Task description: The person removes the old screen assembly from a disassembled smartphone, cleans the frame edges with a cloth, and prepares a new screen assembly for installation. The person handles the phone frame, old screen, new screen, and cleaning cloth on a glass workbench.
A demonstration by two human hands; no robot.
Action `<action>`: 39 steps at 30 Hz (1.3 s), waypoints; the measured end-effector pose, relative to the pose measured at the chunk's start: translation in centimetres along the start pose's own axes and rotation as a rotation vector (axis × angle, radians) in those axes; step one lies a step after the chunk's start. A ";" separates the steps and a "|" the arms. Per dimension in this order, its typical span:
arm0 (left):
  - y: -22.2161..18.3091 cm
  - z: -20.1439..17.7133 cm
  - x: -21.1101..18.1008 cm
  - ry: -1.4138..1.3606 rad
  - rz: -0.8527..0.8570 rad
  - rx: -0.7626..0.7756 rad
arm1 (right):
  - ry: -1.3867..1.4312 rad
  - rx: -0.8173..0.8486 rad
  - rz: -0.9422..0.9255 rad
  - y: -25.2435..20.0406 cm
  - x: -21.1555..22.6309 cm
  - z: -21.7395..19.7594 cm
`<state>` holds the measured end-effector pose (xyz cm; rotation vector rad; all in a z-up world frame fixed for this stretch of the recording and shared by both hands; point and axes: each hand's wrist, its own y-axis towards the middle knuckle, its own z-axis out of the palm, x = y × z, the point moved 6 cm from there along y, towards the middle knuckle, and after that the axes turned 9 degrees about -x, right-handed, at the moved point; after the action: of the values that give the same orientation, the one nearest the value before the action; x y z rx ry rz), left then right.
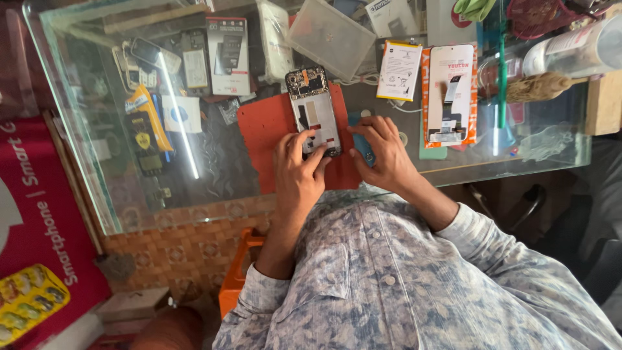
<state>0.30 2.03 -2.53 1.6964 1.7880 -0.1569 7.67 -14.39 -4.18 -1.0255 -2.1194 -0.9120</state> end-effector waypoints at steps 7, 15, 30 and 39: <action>-0.7 0.6 -0.5 0.028 -0.074 -0.023 | -0.030 0.038 -0.057 -1.2 0.4 -0.4; -1.7 1.2 2.1 -0.429 -0.442 -0.134 | -0.051 0.037 0.085 -1.3 1.2 0.2; -1.0 5.6 8.4 -1.116 -0.702 0.211 | 0.477 -0.087 0.718 -3.0 -1.3 3.4; 2.7 -3.3 0.5 -1.275 -0.445 0.184 | 0.573 -0.252 0.471 0.1 5.1 -1.4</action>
<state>1.61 4.53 0.75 0.8283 1.0816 -1.2903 5.39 -13.36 0.53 -1.1492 -1.2463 -1.0834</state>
